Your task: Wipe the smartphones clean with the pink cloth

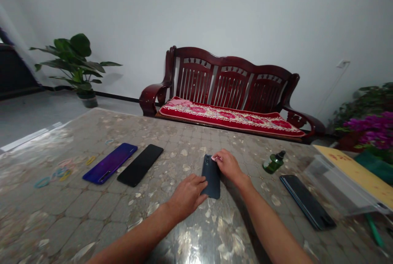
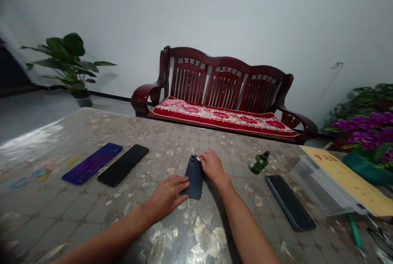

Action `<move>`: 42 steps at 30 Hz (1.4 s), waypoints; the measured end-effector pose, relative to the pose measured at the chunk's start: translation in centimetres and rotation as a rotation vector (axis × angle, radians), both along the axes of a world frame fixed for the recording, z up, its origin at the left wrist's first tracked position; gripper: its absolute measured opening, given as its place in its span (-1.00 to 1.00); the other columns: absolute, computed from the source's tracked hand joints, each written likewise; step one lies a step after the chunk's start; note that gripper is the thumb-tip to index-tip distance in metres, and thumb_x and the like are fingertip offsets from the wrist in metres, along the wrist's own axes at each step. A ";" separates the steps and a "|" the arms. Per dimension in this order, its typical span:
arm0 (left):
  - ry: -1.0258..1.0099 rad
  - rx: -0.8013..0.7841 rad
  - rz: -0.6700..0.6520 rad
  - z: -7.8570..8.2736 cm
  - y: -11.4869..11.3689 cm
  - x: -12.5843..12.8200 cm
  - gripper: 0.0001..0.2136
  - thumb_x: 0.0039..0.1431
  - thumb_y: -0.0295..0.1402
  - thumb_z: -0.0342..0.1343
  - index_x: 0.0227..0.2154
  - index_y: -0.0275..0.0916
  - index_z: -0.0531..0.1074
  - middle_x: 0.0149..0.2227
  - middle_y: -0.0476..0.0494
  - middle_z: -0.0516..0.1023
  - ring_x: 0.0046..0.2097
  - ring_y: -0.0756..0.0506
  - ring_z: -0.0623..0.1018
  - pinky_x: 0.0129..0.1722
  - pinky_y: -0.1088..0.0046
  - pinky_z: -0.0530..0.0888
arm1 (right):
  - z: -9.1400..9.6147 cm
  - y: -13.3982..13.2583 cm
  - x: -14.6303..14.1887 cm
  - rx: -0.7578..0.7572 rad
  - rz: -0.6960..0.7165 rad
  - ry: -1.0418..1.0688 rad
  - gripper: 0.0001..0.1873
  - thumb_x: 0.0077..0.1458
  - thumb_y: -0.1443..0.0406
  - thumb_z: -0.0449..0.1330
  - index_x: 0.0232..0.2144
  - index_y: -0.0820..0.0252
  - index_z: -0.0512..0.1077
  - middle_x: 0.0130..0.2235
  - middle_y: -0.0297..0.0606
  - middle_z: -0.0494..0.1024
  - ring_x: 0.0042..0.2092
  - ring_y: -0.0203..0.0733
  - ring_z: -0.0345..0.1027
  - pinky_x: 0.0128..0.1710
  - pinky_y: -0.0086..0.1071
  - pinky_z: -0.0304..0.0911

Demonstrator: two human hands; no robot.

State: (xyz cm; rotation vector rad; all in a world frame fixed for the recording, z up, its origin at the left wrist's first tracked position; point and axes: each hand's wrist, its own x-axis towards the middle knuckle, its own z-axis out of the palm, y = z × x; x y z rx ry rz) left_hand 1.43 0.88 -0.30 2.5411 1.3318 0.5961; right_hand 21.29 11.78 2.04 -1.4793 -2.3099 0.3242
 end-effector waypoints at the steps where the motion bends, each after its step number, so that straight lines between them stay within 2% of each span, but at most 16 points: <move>1: 0.000 0.001 0.001 -0.1 0.0 0.0 -0.75 0.20 -0.36 0.20 -0.06 -0.24 0.51 0.03 -0.23 0.55 0.02 -0.21 0.51 0.06 0.21 0.46 | -0.1 0.2 0.0 0.005 -0.009 -0.002 -0.77 0.16 0.46 0.11 -0.27 0.19 0.56 -0.22 -0.21 0.53 -0.14 -0.23 0.38 -0.08 -0.43 0.21; 6: -0.025 0.041 0.005 -0.6 0.1 -0.1 -0.78 0.24 -0.33 0.16 -0.07 -0.21 0.52 0.01 -0.22 0.56 -0.01 -0.20 0.53 0.04 0.22 0.46 | -0.5 -1.7 0.5 -0.032 0.061 0.035 -0.77 0.14 0.46 0.12 -0.26 0.16 0.56 -0.25 -0.25 0.52 -0.20 -0.26 0.39 -0.14 -0.44 0.24; 10: -0.017 0.037 0.001 -0.4 0.2 0.0 -0.78 0.23 -0.33 0.16 -0.08 -0.21 0.52 0.01 -0.21 0.56 -0.01 -0.19 0.53 0.04 0.23 0.46 | -0.6 -3.2 1.1 -0.075 0.129 0.081 -0.77 0.13 0.45 0.14 -0.28 0.12 0.57 -0.27 -0.29 0.51 -0.22 -0.27 0.39 -0.17 -0.45 0.24; 18: -0.003 0.025 0.005 0.1 0.0 0.0 -0.78 0.19 -0.37 0.21 -0.09 -0.23 0.52 0.00 -0.21 0.57 -0.01 -0.21 0.53 0.04 0.22 0.47 | -0.3 0.0 -0.1 0.005 -0.057 -0.030 -0.75 0.19 0.44 0.08 -0.25 0.19 0.56 -0.22 -0.19 0.53 -0.12 -0.21 0.39 -0.07 -0.42 0.22; 26: 0.002 0.051 0.004 -0.5 0.2 0.0 -0.75 0.17 -0.36 0.23 -0.08 -0.22 0.52 0.02 -0.21 0.56 -0.01 -0.21 0.53 0.04 0.22 0.48 | -0.5 -2.6 -0.2 -0.031 0.050 0.018 -0.74 0.15 0.46 0.11 -0.25 0.14 0.56 -0.23 -0.25 0.53 -0.18 -0.26 0.40 -0.12 -0.47 0.24; 33: 0.011 0.034 0.003 -0.3 0.1 0.0 -0.76 0.18 -0.36 0.22 -0.08 -0.23 0.52 0.02 -0.20 0.56 -0.01 -0.21 0.53 0.04 0.23 0.48 | -0.2 0.3 -1.8 0.031 -0.117 -0.132 -0.72 0.21 0.42 0.05 -0.24 0.19 0.57 -0.19 -0.14 0.53 -0.08 -0.17 0.37 -0.05 -0.44 0.20; 37: 0.006 0.033 0.003 -0.4 0.2 0.0 -0.76 0.19 -0.36 0.20 -0.08 -0.22 0.52 0.02 -0.21 0.56 -0.01 -0.20 0.53 0.04 0.23 0.47 | -0.1 -0.1 -1.8 -0.009 -0.088 -0.135 -0.74 0.17 0.42 0.09 -0.23 0.19 0.57 -0.20 -0.15 0.54 -0.12 -0.18 0.39 -0.10 -0.46 0.20; 42: 0.004 0.033 0.003 -0.4 0.2 0.0 -0.74 0.17 -0.37 0.24 -0.07 -0.23 0.52 0.02 -0.22 0.56 -0.01 -0.21 0.53 0.04 0.21 0.48 | 0.1 -1.4 -1.0 -0.062 0.029 -0.088 -0.75 0.11 0.44 0.13 -0.27 0.14 0.59 -0.22 -0.22 0.56 -0.18 -0.22 0.41 -0.16 -0.47 0.20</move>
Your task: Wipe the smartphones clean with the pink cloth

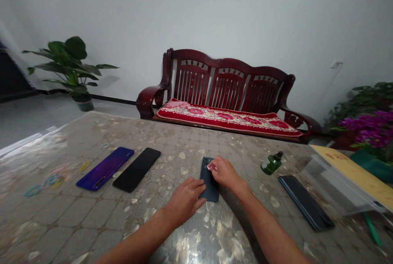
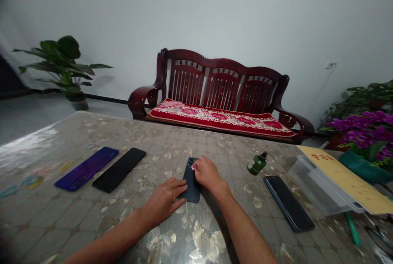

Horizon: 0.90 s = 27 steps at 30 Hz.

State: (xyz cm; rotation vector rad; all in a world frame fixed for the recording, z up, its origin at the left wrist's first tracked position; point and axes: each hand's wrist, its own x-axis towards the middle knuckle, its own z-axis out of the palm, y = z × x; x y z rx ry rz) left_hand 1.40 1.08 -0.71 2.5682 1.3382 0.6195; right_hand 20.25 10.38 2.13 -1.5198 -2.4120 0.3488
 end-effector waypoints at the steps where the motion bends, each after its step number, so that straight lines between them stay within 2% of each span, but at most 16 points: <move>1: -0.003 -0.002 0.001 0.0 0.0 0.0 -0.74 0.16 -0.37 0.24 -0.07 -0.23 0.52 0.01 -0.22 0.56 -0.01 -0.21 0.53 0.04 0.22 0.48 | -0.1 0.1 0.1 0.014 -0.002 0.006 -0.74 0.11 0.45 0.12 -0.27 0.14 0.59 -0.22 -0.22 0.55 -0.17 -0.22 0.41 -0.15 -0.47 0.20; 5: 0.008 -0.003 0.003 0.1 0.0 0.0 -0.73 0.16 -0.37 0.25 -0.07 -0.24 0.52 0.03 -0.22 0.56 -0.01 -0.21 0.53 0.05 0.22 0.47 | -0.6 1.2 0.2 0.088 -0.074 0.050 -0.73 0.15 0.47 0.08 -0.29 0.19 0.58 -0.24 -0.16 0.54 -0.14 -0.18 0.39 -0.10 -0.43 0.21; 7: 0.018 -0.002 0.003 0.2 0.0 0.0 -0.74 0.16 -0.37 0.25 -0.08 -0.24 0.52 0.02 -0.22 0.56 -0.01 -0.21 0.53 0.05 0.21 0.47 | -1.0 1.2 0.2 0.105 -0.053 0.091 -0.74 0.13 0.48 0.09 -0.29 0.20 0.57 -0.27 -0.18 0.52 -0.16 -0.18 0.39 -0.11 -0.41 0.22; 12: 0.008 0.003 0.003 0.3 -0.1 0.1 -0.77 0.16 -0.37 0.24 -0.11 -0.23 0.53 0.01 -0.22 0.57 -0.02 -0.21 0.54 0.03 0.22 0.48 | -1.7 -1.6 1.0 0.123 0.155 0.238 -0.69 0.03 0.56 0.10 -0.30 0.17 0.55 -0.30 -0.26 0.49 -0.20 -0.23 0.36 -0.17 -0.43 0.23; 15: -0.004 0.000 0.003 0.2 -0.1 0.1 -0.77 0.15 -0.37 0.25 -0.11 -0.23 0.53 0.00 -0.22 0.57 -0.02 -0.22 0.53 0.03 0.21 0.48 | -2.0 -2.3 1.6 0.102 0.243 0.287 -0.69 0.06 0.55 0.11 -0.29 0.13 0.54 -0.31 -0.29 0.48 -0.20 -0.24 0.36 -0.18 -0.43 0.23; 17: -0.004 0.004 0.003 0.1 -0.1 0.1 -0.76 0.15 -0.38 0.25 -0.10 -0.24 0.52 0.01 -0.22 0.57 -0.02 -0.22 0.53 0.04 0.21 0.48 | -2.1 -1.8 1.7 0.087 0.204 0.309 -0.74 0.11 0.50 0.13 -0.30 0.12 0.55 -0.31 -0.29 0.49 -0.21 -0.24 0.37 -0.18 -0.42 0.24; 22: -0.005 0.011 -0.003 0.2 -0.1 0.1 -0.74 0.16 -0.38 0.25 -0.08 -0.25 0.52 0.02 -0.23 0.56 -0.01 -0.21 0.53 0.04 0.21 0.48 | -2.6 0.2 1.4 0.099 -0.025 0.313 -0.80 0.14 0.45 0.15 -0.30 0.13 0.55 -0.30 -0.26 0.50 -0.21 -0.22 0.39 -0.15 -0.37 0.27; 27: -0.021 0.022 0.008 0.0 -0.1 0.1 -0.75 0.15 -0.38 0.25 -0.09 -0.24 0.52 0.02 -0.22 0.57 0.00 -0.21 0.53 0.04 0.22 0.48 | -2.5 -2.2 1.5 0.098 0.031 0.318 -0.80 0.15 0.45 0.14 -0.29 0.14 0.54 -0.29 -0.26 0.48 -0.19 -0.22 0.39 -0.16 -0.39 0.27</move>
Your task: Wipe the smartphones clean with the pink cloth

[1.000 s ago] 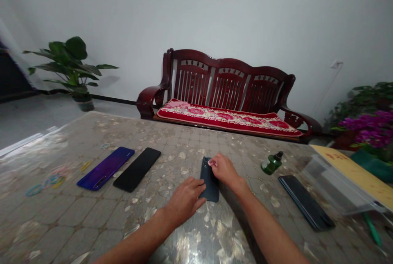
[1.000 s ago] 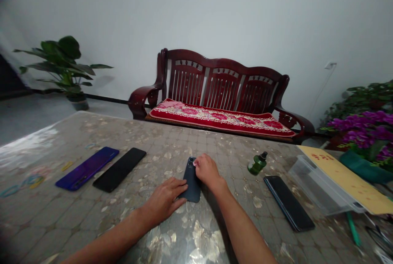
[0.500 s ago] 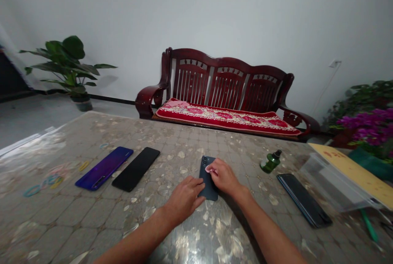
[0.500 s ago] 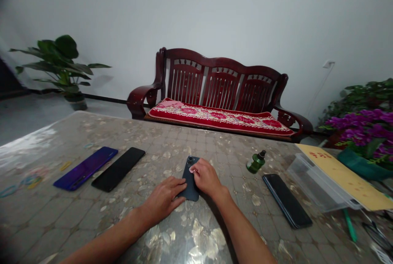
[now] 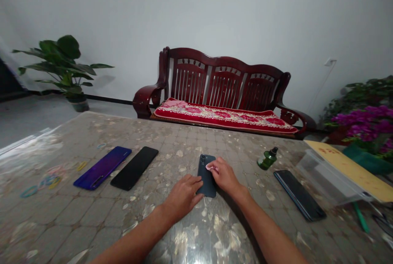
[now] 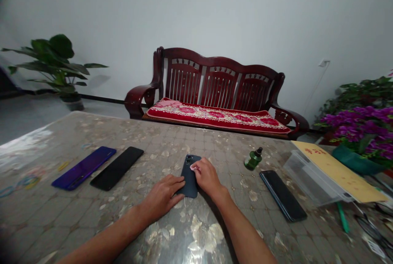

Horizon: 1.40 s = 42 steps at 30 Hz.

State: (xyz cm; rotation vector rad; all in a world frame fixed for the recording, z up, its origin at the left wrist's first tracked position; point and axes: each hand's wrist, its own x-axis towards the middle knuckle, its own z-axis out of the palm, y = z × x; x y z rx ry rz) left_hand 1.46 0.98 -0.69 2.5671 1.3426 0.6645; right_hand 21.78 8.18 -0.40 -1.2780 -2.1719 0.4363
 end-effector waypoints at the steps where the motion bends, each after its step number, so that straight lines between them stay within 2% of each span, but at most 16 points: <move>1: -0.004 0.003 0.002 -0.1 0.0 0.0 -0.75 0.15 -0.38 0.25 -0.09 -0.23 0.52 0.02 -0.21 0.57 0.00 -0.21 0.53 0.04 0.22 0.48 | 0.1 -0.6 0.1 -0.010 0.028 0.005 -0.80 0.16 0.44 0.14 -0.28 0.13 0.54 -0.29 -0.27 0.48 -0.20 -0.23 0.39 -0.18 -0.40 0.27; 5: 0.006 0.018 0.001 -0.3 0.1 0.0 -0.74 0.14 -0.38 0.26 -0.09 -0.23 0.52 0.01 -0.21 0.57 -0.01 -0.21 0.54 0.03 0.23 0.49 | 0.4 -1.2 0.6 -0.035 0.074 0.014 -0.81 0.19 0.42 0.14 -0.29 0.11 0.55 -0.30 -0.28 0.48 -0.20 -0.24 0.39 -0.17 -0.41 0.26; 11: 0.013 0.041 0.008 -0.5 0.1 0.1 -0.76 0.16 -0.38 0.23 -0.09 -0.24 0.53 0.00 -0.22 0.58 -0.01 -0.20 0.55 0.05 0.22 0.49 | -0.2 0.8 0.2 0.021 -0.105 0.040 -0.79 0.18 0.45 0.11 -0.28 0.16 0.54 -0.26 -0.23 0.50 -0.17 -0.20 0.39 -0.10 -0.34 0.26; 15: -0.007 0.053 0.006 -0.7 0.1 0.0 -0.75 0.16 -0.37 0.22 -0.08 -0.23 0.53 0.00 -0.22 0.59 -0.01 -0.20 0.55 0.04 0.22 0.49 | -0.1 -1.2 0.1 0.040 -0.044 0.021 -0.77 0.16 0.49 0.09 -0.30 0.16 0.52 -0.29 -0.24 0.47 -0.19 -0.21 0.37 -0.15 -0.37 0.27; 20: -0.019 0.053 0.006 -0.8 0.1 0.0 -0.77 0.14 -0.39 0.24 -0.12 -0.24 0.54 -0.02 -0.23 0.60 -0.02 -0.21 0.56 0.02 0.22 0.50 | 0.7 -3.6 0.6 -0.039 0.068 0.019 -0.75 0.12 0.51 0.12 -0.28 0.13 0.53 -0.28 -0.27 0.47 -0.21 -0.24 0.38 -0.20 -0.42 0.27; 23: -0.022 0.055 0.009 -0.9 0.1 0.1 -0.78 0.15 -0.40 0.24 -0.13 -0.25 0.54 -0.03 -0.23 0.61 -0.02 -0.21 0.57 0.02 0.22 0.50 | 0.9 -2.6 0.4 -0.041 0.048 -0.020 -0.75 0.13 0.50 0.11 -0.29 0.14 0.54 -0.28 -0.27 0.48 -0.20 -0.24 0.39 -0.16 -0.41 0.27; 28: -0.031 0.051 0.004 -1.1 0.2 0.0 -0.79 0.14 -0.39 0.25 -0.14 -0.25 0.55 -0.06 -0.23 0.62 -0.04 -0.19 0.58 0.00 0.25 0.51 | 0.9 -0.1 -0.7 0.038 -0.059 -0.117 -0.76 0.18 0.47 0.08 -0.30 0.18 0.54 -0.25 -0.18 0.50 -0.16 -0.17 0.38 -0.11 -0.36 0.26; 30: -0.034 0.051 0.008 -1.1 0.3 0.0 -0.80 0.13 -0.40 0.27 -0.16 -0.25 0.55 -0.08 -0.21 0.62 -0.05 -0.19 0.58 -0.01 0.27 0.51 | 0.9 -0.2 -1.0 0.047 -0.058 -0.124 -0.76 0.16 0.49 0.09 -0.31 0.18 0.54 -0.26 -0.19 0.50 -0.17 -0.18 0.38 -0.13 -0.37 0.26; 36: -0.048 0.033 0.008 -0.9 0.2 -0.1 -0.92 0.15 -0.39 0.26 -0.29 -0.22 0.53 -0.26 -0.10 0.61 -0.17 -0.15 0.58 -0.15 0.36 0.50 | 1.3 -1.7 -1.2 -0.010 0.096 -0.123 -0.72 0.08 0.52 0.12 -0.30 0.12 0.56 -0.29 -0.27 0.49 -0.22 -0.24 0.39 -0.21 -0.45 0.24; 42: -0.033 0.056 0.002 -0.7 0.2 -0.2 -0.94 0.17 -0.36 0.25 -0.34 -0.21 0.50 -0.32 -0.07 0.56 -0.23 -0.12 0.56 -0.21 0.40 0.46 | 0.9 0.5 -2.2 0.036 -0.033 -0.104 -0.75 0.12 0.50 0.12 -0.30 0.15 0.55 -0.26 -0.21 0.52 -0.16 -0.19 0.39 -0.11 -0.39 0.25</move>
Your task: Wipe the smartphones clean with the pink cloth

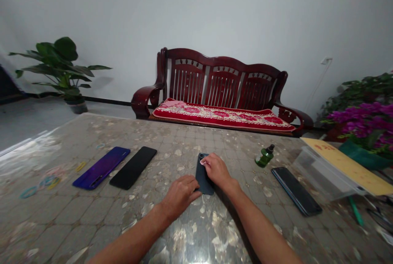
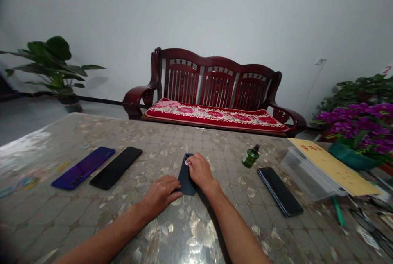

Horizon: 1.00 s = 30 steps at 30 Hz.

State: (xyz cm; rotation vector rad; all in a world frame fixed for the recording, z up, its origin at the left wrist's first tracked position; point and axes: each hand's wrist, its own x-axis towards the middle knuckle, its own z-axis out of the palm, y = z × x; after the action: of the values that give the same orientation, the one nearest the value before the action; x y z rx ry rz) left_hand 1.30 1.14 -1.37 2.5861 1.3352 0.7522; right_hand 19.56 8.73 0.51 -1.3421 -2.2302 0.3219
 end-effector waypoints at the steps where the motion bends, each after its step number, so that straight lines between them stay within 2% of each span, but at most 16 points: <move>1: -0.004 0.002 0.002 0.1 0.0 0.0 -0.94 0.19 -0.36 0.24 -0.35 -0.21 0.49 -0.33 -0.06 0.56 -0.24 -0.11 0.55 -0.22 0.41 0.45 | -0.1 0.0 -0.1 0.007 0.005 0.010 -0.75 0.12 0.50 0.12 -0.29 0.15 0.55 -0.26 -0.21 0.51 -0.17 -0.19 0.38 -0.12 -0.39 0.25; 6: -0.007 -0.005 0.011 0.4 -0.2 0.1 -0.90 0.21 -0.34 0.21 -0.41 -0.21 0.46 -0.36 -0.04 0.53 -0.26 -0.09 0.54 -0.24 0.44 0.43 | 0.3 -2.3 0.5 -0.029 0.183 0.046 -0.69 0.06 0.53 0.11 -0.31 0.12 0.57 -0.33 -0.29 0.47 -0.24 -0.25 0.36 -0.22 -0.44 0.23; 9: 0.007 -0.028 0.009 0.5 -0.2 0.1 -0.90 0.19 -0.34 0.23 -0.40 -0.22 0.47 -0.35 -0.06 0.53 -0.26 -0.10 0.53 -0.24 0.44 0.43 | 0.8 -3.7 1.3 -0.135 0.284 0.089 -0.63 -0.04 0.56 0.11 -0.35 0.09 0.60 -0.37 -0.35 0.47 -0.30 -0.30 0.36 -0.29 -0.48 0.20; 11: 0.013 -0.055 0.010 0.7 -0.2 0.0 -0.92 0.18 -0.35 0.25 -0.36 -0.23 0.48 -0.33 -0.07 0.54 -0.24 -0.11 0.54 -0.22 0.43 0.43 | 0.8 -3.7 1.6 -0.223 0.303 0.158 -0.67 -0.07 0.53 0.14 -0.40 0.08 0.61 -0.40 -0.36 0.49 -0.33 -0.31 0.37 -0.32 -0.48 0.21; 13: 0.006 -0.096 0.011 1.1 -0.1 -0.1 -0.92 0.18 -0.34 0.25 -0.34 -0.23 0.49 -0.31 -0.08 0.54 -0.21 -0.11 0.54 -0.20 0.43 0.43 | 0.5 -3.3 1.8 -0.273 0.264 0.297 -0.80 -0.04 0.43 0.21 -0.42 0.10 0.62 -0.41 -0.33 0.52 -0.32 -0.28 0.40 -0.30 -0.46 0.24; 15: 0.000 -0.143 0.005 1.6 0.1 -0.2 -0.91 0.21 -0.32 0.21 -0.35 -0.22 0.50 -0.31 -0.07 0.55 -0.20 -0.10 0.55 -0.20 0.44 0.43 | -0.1 -2.7 2.0 -0.277 0.165 0.495 -0.87 -0.03 0.29 0.26 -0.41 0.14 0.62 -0.40 -0.29 0.56 -0.31 -0.23 0.42 -0.29 -0.42 0.27; 18: 0.024 -0.163 0.010 2.3 0.8 -0.4 -0.84 0.29 -0.32 0.10 -0.36 -0.21 0.53 -0.32 -0.07 0.56 -0.21 -0.10 0.56 -0.17 0.43 0.44 | -1.1 -2.1 2.5 -0.270 -0.017 0.757 -0.78 -0.08 0.19 0.28 -0.40 0.19 0.62 -0.39 -0.25 0.59 -0.35 -0.21 0.40 -0.32 -0.40 0.27; 21: 0.083 -0.110 0.028 2.7 2.3 -0.5 -0.83 0.28 -0.46 0.04 -0.25 -0.21 0.55 -0.25 -0.13 0.59 -0.14 -0.13 0.56 -0.06 0.35 0.45 | -1.7 -1.8 2.9 -0.299 -0.162 0.930 -0.73 -0.14 0.18 0.28 -0.39 0.23 0.61 -0.42 -0.28 0.57 -0.40 -0.25 0.34 -0.36 -0.41 0.22; 24: 0.147 -0.019 -0.008 3.0 4.4 -0.5 -0.66 0.18 -0.62 0.00 -0.07 -0.20 0.51 -0.06 -0.19 0.57 0.02 -0.17 0.51 0.08 0.25 0.42 | -1.9 -1.6 3.0 -0.317 -0.243 1.041 -0.71 -0.18 0.17 0.28 -0.40 0.25 0.60 -0.47 -0.33 0.53 -0.45 -0.29 0.28 -0.41 -0.44 0.18; 27: 0.252 0.032 -0.082 3.1 6.5 0.0 -0.51 0.13 -0.67 0.03 0.10 -0.17 0.40 0.19 -0.27 0.40 0.22 -0.23 0.37 0.19 0.12 0.33 | -1.8 -1.6 2.9 -0.316 -0.272 1.089 -0.69 -0.20 0.17 0.28 -0.40 0.26 0.59 -0.48 -0.34 0.51 -0.45 -0.30 0.26 -0.42 -0.44 0.17; 30: 0.372 0.019 -0.187 3.1 8.4 1.0 -0.37 0.09 -0.71 0.07 0.20 -0.07 0.27 0.30 -0.29 0.24 0.31 -0.27 0.26 0.20 0.06 0.30 | -1.6 -1.7 2.8 -0.315 -0.281 1.111 -0.69 -0.21 0.17 0.29 -0.41 0.26 0.59 -0.48 -0.34 0.50 -0.45 -0.31 0.25 -0.43 -0.45 0.15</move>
State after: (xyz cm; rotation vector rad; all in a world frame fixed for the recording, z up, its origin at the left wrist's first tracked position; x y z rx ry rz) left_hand 2.26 9.56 1.71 2.9151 1.1446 0.2639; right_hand 22.35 7.07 -1.14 -1.1539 -1.0820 1.0384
